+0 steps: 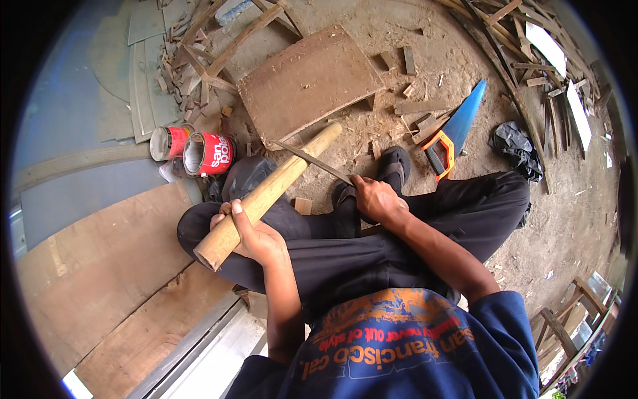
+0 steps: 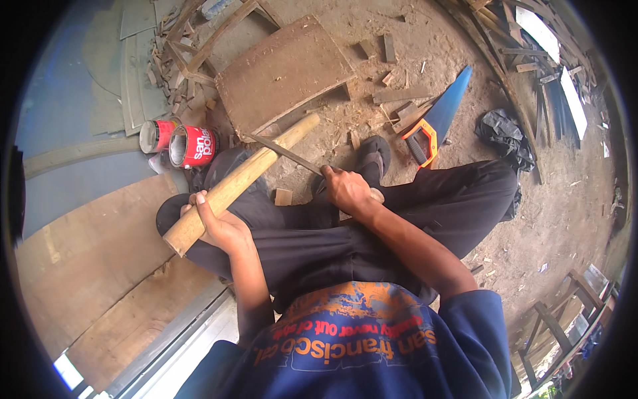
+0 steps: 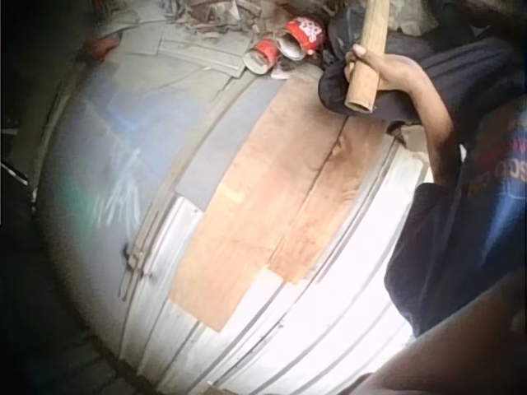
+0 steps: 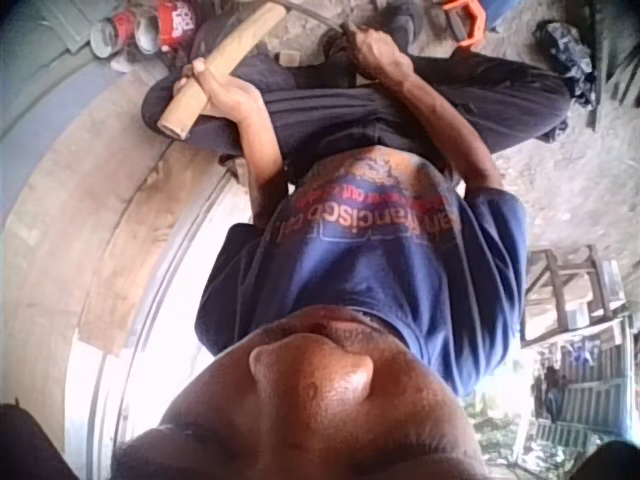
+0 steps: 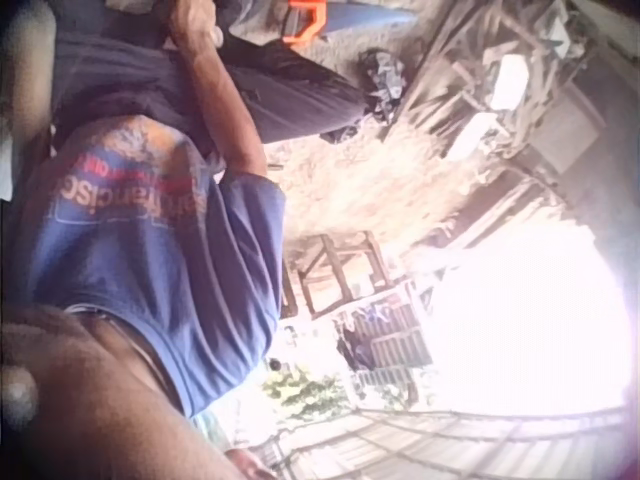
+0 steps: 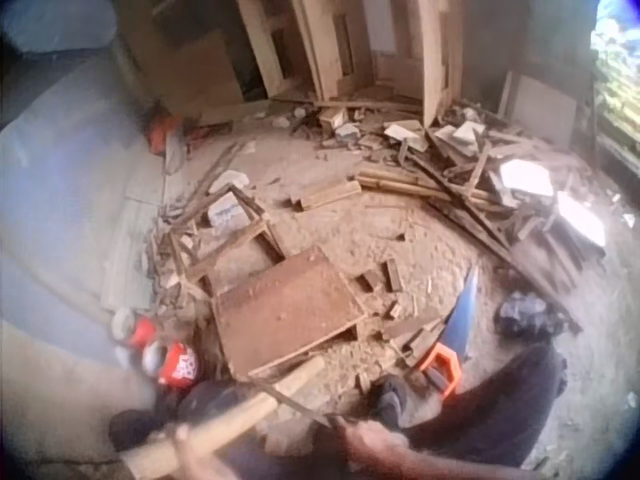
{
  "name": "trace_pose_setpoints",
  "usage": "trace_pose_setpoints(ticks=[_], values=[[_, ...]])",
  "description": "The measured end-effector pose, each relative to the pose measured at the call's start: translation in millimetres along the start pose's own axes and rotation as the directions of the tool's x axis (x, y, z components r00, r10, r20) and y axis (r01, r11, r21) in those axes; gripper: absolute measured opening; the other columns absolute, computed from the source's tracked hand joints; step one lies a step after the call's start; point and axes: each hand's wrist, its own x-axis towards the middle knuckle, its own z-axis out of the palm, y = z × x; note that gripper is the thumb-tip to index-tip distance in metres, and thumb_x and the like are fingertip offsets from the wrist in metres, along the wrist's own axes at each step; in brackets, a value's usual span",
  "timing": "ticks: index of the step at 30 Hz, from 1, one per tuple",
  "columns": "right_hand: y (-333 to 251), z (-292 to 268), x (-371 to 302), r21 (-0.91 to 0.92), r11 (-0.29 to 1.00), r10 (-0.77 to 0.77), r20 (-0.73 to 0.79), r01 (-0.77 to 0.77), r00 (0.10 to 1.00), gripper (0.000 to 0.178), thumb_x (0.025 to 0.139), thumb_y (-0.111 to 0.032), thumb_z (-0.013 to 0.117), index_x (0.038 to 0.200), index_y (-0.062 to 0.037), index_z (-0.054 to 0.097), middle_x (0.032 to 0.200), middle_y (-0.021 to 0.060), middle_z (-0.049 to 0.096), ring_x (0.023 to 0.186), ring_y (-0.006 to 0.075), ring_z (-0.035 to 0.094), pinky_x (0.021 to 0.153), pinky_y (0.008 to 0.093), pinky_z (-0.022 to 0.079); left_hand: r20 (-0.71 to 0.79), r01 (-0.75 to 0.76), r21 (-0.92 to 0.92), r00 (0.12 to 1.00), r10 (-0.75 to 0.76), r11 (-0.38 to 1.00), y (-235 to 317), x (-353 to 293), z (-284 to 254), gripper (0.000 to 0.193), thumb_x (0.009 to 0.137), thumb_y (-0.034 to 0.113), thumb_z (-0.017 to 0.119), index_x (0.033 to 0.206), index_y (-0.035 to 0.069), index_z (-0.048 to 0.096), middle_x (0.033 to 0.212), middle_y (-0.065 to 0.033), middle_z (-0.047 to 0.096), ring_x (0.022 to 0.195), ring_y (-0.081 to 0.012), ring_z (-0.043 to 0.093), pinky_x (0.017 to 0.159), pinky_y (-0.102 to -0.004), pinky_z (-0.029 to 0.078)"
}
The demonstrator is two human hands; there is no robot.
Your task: The person sits on the floor and uses a hand saw to cut a cylindrical wooden dowel. They hold the dowel with one hand and saw with the other, then switch to a different saw to continue cutting the dowel.
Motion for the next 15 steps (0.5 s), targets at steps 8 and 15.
trace_pose_setpoints(ticks=[8, 15], values=[[5, -5, 2, -0.038, 0.999, 0.022, 0.003, -0.022, 1.000, 0.027, 0.094, -0.013, 0.047, 0.118, -0.0055, 0.054, 0.094, 0.0249, 0.069, 0.078, 0.0427, 0.069, 0.067, 0.0510, 0.056, 0.026, -0.006, -0.001, 1.000, 0.006, 1.000, -1, -1, -4, 0.034, 0.089, -0.005, 0.066, 0.113, 0.004, 0.043, 0.105, -0.0077, 0.055, 0.101, -0.0158, 0.055, 0.097, -0.0342, 0.044], [17, 10, 4, 0.528, 0.839, 0.025, 0.208, -0.134, 0.978, 0.027, 0.103, -0.025, 0.048, 0.105, -0.0008, 0.060, 0.064, 0.0114, 0.060, 0.060, 0.0278, 0.064, 0.055, 0.0420, 0.051, 0.047, -0.012, -0.014, 0.999, 0.013, 1.000, -3, 4, 0, 0.035, 0.089, -0.006, 0.065, 0.114, 0.006, 0.043, 0.106, -0.0079, 0.054, 0.103, -0.0165, 0.054, 0.099, -0.0349, 0.043]])
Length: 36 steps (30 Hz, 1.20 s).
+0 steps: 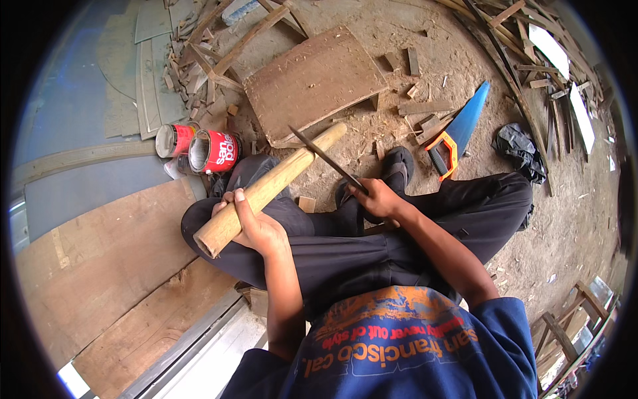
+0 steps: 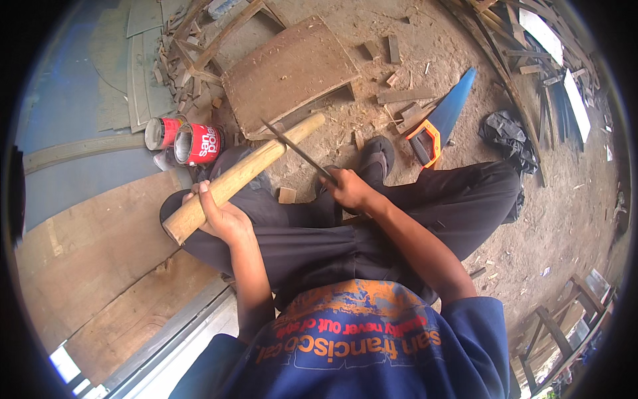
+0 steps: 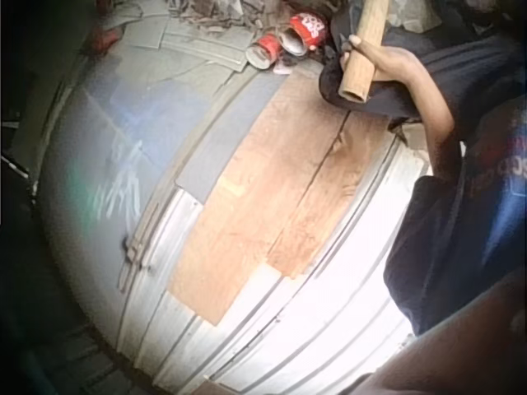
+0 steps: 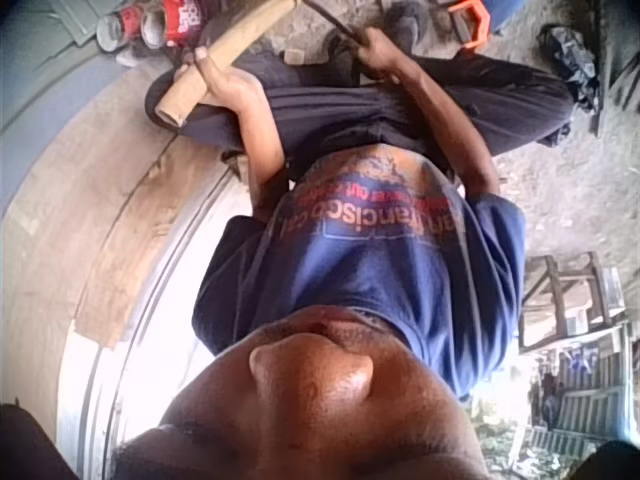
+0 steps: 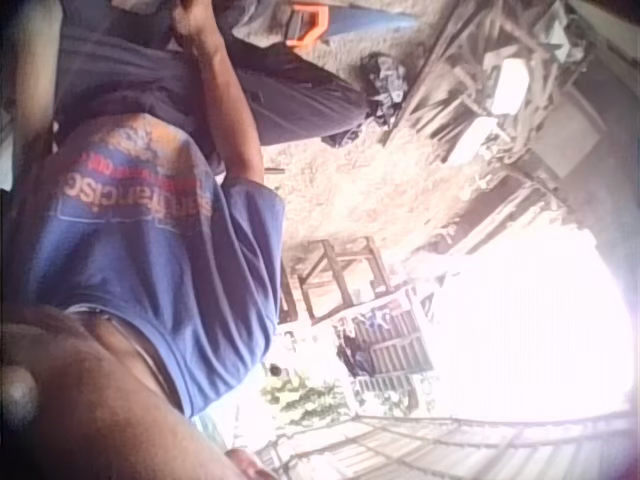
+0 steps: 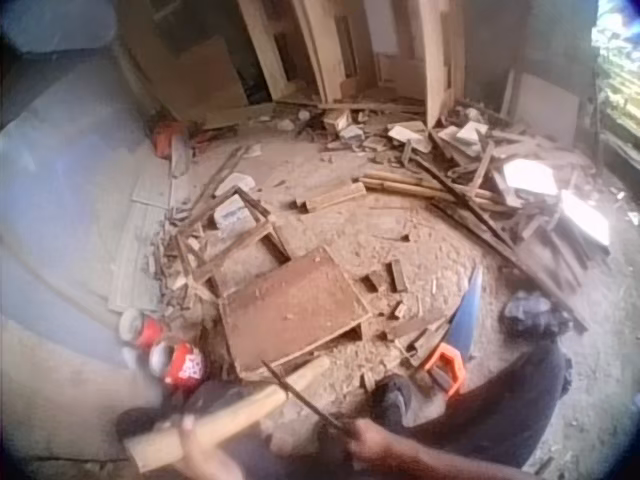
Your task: The person sits on the floor and uses a hand saw to cut a cylindrical wooden dowel. They hold the dowel with one hand and saw with the other, then switch to a different saw to continue cutting the dowel.
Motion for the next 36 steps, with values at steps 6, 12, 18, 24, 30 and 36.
trace_pose_setpoints(ticks=[6, 12, 18, 24, 30, 36], values=[[-30, -7, -7, 0.563, 0.820, 0.083, 0.061, -0.103, 0.995, 0.044, 0.108, -0.039, 0.044, 0.091, -0.0009, 0.060, 0.056, 0.0013, 0.049, 0.043, 0.0089, 0.044, 0.041, 0.0285, 0.036, 0.018, -0.009, -0.041, 1.000, 0.009, 0.999, -3, 4, 2, 0.035, 0.089, -0.006, 0.064, 0.113, 0.008, 0.044, 0.104, -0.0085, 0.054, 0.101, -0.0169, 0.054, 0.098, -0.0349, 0.044], [-13, -1, -2, 0.475, 0.860, 0.149, 0.122, -0.189, 0.981, 0.045, 0.107, -0.040, 0.044, 0.087, -0.0024, 0.059, 0.054, 0.0010, 0.049, 0.043, 0.0099, 0.044, 0.042, 0.0292, 0.037, 0.034, -0.001, -0.087, 0.999, 0.003, 0.996, 1, 4, 8, 0.035, 0.086, -0.008, 0.063, 0.111, 0.008, 0.046, 0.103, -0.0080, 0.054, 0.100, -0.0186, 0.055, 0.097, -0.0357, 0.045], [-11, 4, 1, 0.211, 0.973, 0.097, -0.005, -0.094, 0.995, 0.050, 0.105, -0.043, 0.048, 0.083, -0.0005, 0.060, 0.060, 0.0031, 0.052, 0.052, 0.0115, 0.049, 0.049, 0.0322, 0.042, 0.037, 0.015, -0.131, 0.999, -0.011, 0.991, -6, 9, -3, 0.035, 0.082, -0.008, 0.061, 0.110, 0.009, 0.047, 0.102, -0.0078, 0.056, 0.100, -0.0202, 0.056, 0.097, -0.0367, 0.045], [-16, 6, -2, 0.354, 0.924, 0.151, 0.019, -0.148, 0.988, 0.051, 0.104, -0.046, 0.049, 0.095, 0.0026, 0.064, 0.060, 0.0067, 0.052, 0.060, 0.0157, 0.053, 0.058, 0.0380, 0.046, 0.011, 0.029, -0.127, 1.000, -0.028, 0.991, -5, 11, -9, 0.035, 0.080, -0.008, 0.060, 0.109, 0.009, 0.049, 0.098, -0.0059, 0.057, 0.099, -0.0199, 0.056, 0.098, -0.0367, 0.044], [-9, -7, 3, 0.062, 0.997, 0.056, -0.037, -0.054, 0.998, 0.050, 0.103, -0.044, 0.052, 0.087, 0.0028, 0.062, 0.063, 0.0078, 0.058, 0.059, 0.0159, 0.054, 0.057, 0.0378, 0.046, 0.032, 0.063, -0.195, 0.998, -0.057, 0.979, -15, 13, -21, 0.030, 0.080, -0.003, 0.058, 0.105, 0.011, 0.050, 0.100, -0.0057, 0.055, 0.099, -0.0206, 0.055, 0.097, -0.0396, 0.044], [-34, -28, -8, 0.531, 0.840, 0.064, -0.309, 0.116, 0.949, 0.040, 0.103, -0.035, 0.057, 0.077, -0.0055, 0.054, 0.058, -0.0036, 0.048, 0.047, 0.0055, 0.043, 0.043, 0.0253, 0.034, 0.032, 0.101, -0.369, 0.995, -0.096, 0.924, 1, 30, -31, 0.024, 0.084, 0.012, 0.063, 0.105, 0.014, 0.052, 0.091, -0.0022, 0.056, 0.089, -0.0213, 0.056, 0.089, -0.0413, 0.046]])
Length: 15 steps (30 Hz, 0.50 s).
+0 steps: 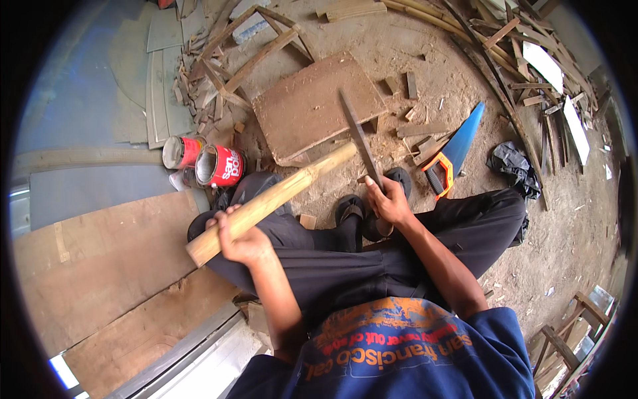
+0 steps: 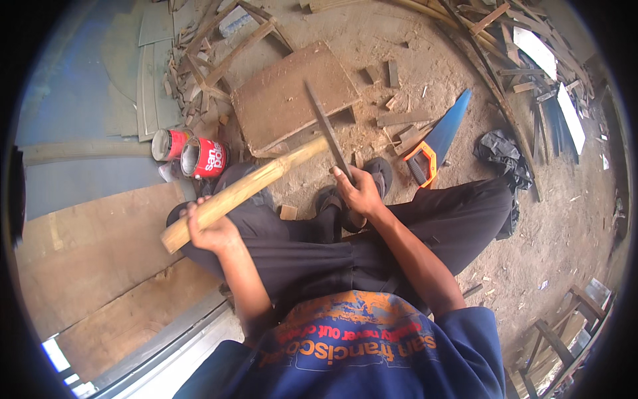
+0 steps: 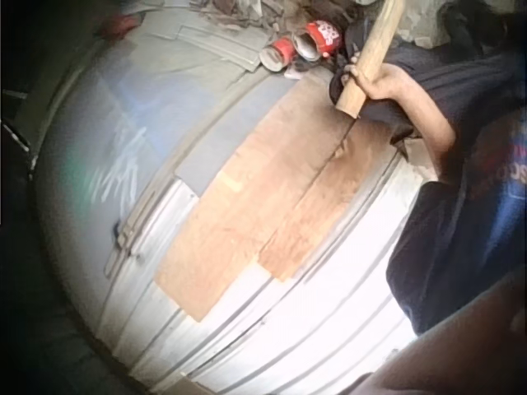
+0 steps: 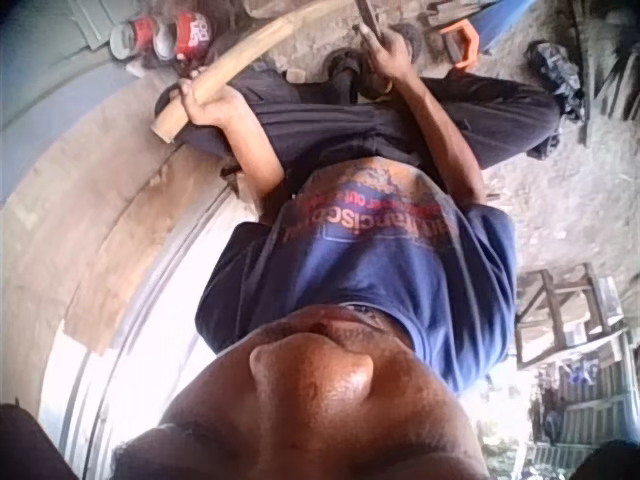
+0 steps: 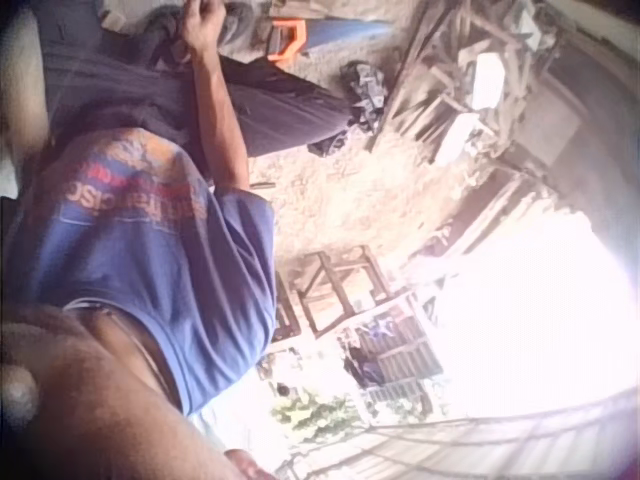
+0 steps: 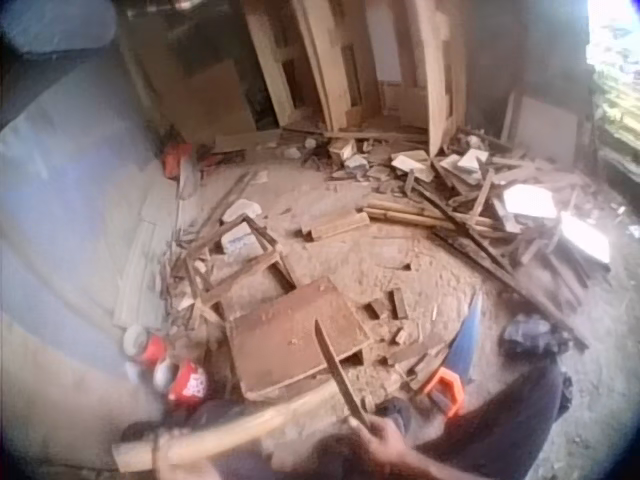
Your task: The person sits on the floor and uses a hand saw to cut a cylindrical wooden dowel. They hold the dowel with one hand and saw with the other, then switch to a different saw to continue cutting the dowel.
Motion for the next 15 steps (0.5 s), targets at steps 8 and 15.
trace_pose_setpoints(ticks=[8, 15], values=[[-27, -39, -5, 0.182, 0.954, -0.113, -0.516, 0.238, 0.849, 0.028, 0.103, -0.030, 0.057, 0.095, -0.0043, 0.061, 0.060, -0.0012, 0.050, 0.040, 0.0080, 0.046, 0.035, 0.0234, 0.035, -0.100, 0.030, -0.170, 0.994, -0.048, 0.985, 28, 69, 31, 0.073, 0.081, 0.074, 0.063, 0.108, 0.006, 0.057, 0.092, -0.0046, 0.056, 0.082, -0.0209, 0.054, 0.079, -0.0406, 0.048], [-24, -71, -8, 0.237, 0.951, 0.013, -0.670, 0.198, 0.742, 0.026, 0.101, -0.033, 0.060, 0.108, -0.0084, 0.065, 0.064, -0.0034, 0.050, 0.046, 0.0076, 0.047, 0.040, 0.0231, 0.037, 0.154, 0.084, -0.501, 0.988, -0.007, 0.861, 2, 95, 57, 0.068, 0.085, 0.074, 0.056, 0.109, 0.010, 0.058, 0.089, -0.0035, 0.056, 0.079, -0.0194, 0.052, 0.074, -0.0345, 0.047]])
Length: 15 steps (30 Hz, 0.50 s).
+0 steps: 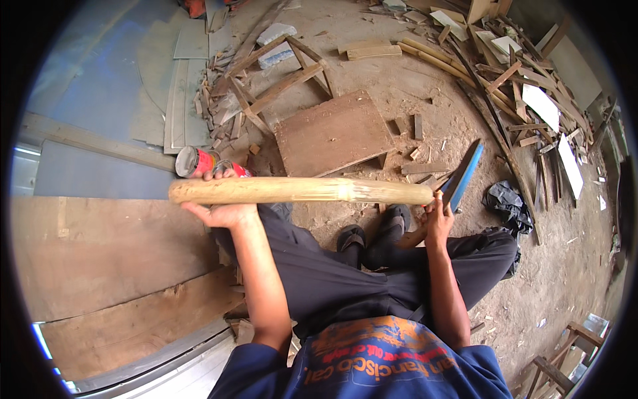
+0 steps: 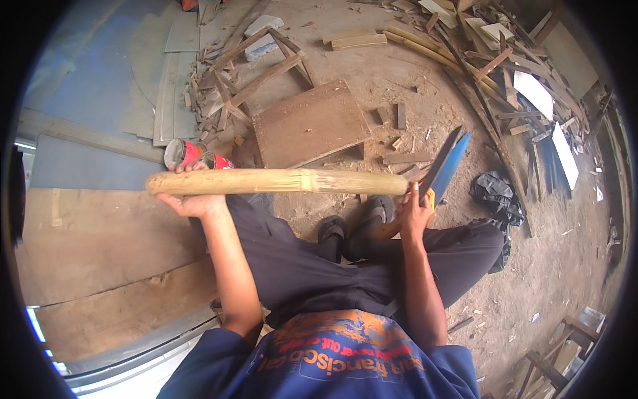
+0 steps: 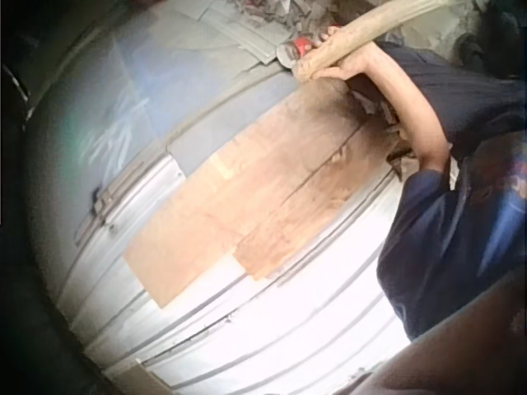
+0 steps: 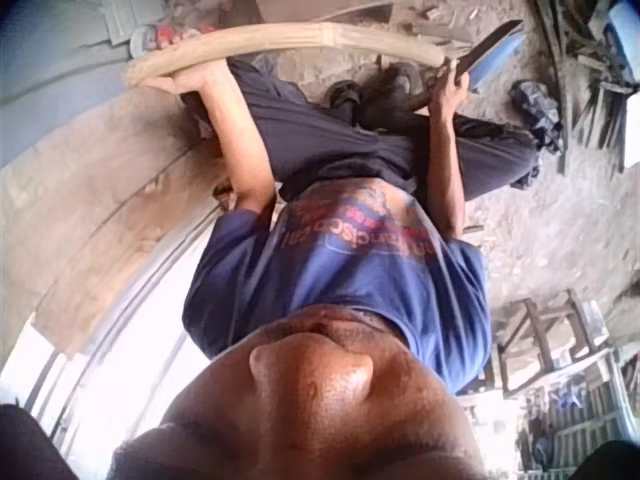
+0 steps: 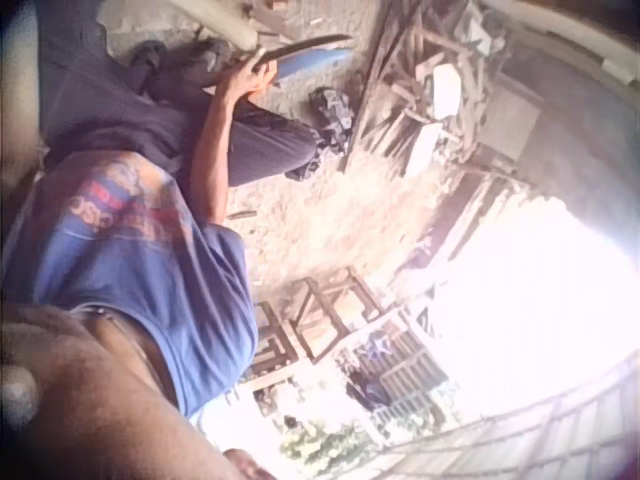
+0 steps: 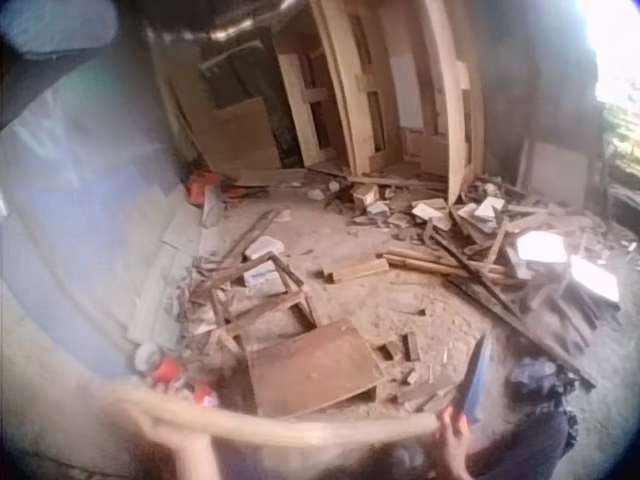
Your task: The person sits on the floor and uses a hand saw to cut a cylindrical wooden dowel. They hold the dowel with one hand and saw with the other, then switch to a different saw to continue cutting the dowel.
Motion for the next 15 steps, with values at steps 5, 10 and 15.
trace_pose_setpoints(ticks=[5, 10, 15], values=[[1, -24, -1, -0.059, 0.997, -0.058, -0.027, 0.056, 0.998, 0.028, 0.100, -0.035, 0.061, 0.098, -0.0070, 0.063, 0.069, -0.0023, 0.056, 0.052, 0.0076, 0.050, 0.044, 0.0235, 0.039, -0.025, 0.039, 0.051, 0.999, -0.038, 0.998, -25, 10, 10, 0.067, 0.089, 0.073, 0.051, 0.105, 0.009, 0.055, 0.088, -0.0040, 0.056, 0.071, -0.0198, 0.055, 0.067, -0.0338, 0.048], [14, -46, 6, -0.007, 1.000, 0.002, -0.020, -0.002, 1.000, 0.035, 0.100, -0.040, 0.060, 0.098, -0.0053, 0.063, 0.075, 0.0013, 0.059, 0.052, 0.0107, 0.051, 0.045, 0.0261, 0.042, -0.225, 0.168, 0.122, 0.964, -0.138, 0.978, -56, 9, 20, 0.057, 0.096, 0.066, 0.046, 0.103, 0.010, 0.054, 0.090, -0.0067, 0.058, 0.078, -0.0238, 0.055, 0.073, -0.0383, 0.049], [17, -57, 22, -0.260, 0.961, 0.082, -0.063, -0.096, 0.995, 0.038, 0.098, -0.044, 0.060, 0.110, -0.0085, 0.067, 0.075, 0.0008, 0.055, 0.051, 0.0126, 0.050, 0.045, 0.0277, 0.043, -0.369, 0.149, 0.190, 0.927, -0.070, 0.970, -86, 10, 24, 0.063, 0.093, 0.066, 0.052, 0.125, 0.012, 0.046, 0.103, -0.0073, 0.054, 0.090, -0.0242, 0.052, 0.084, -0.0412, 0.046]])
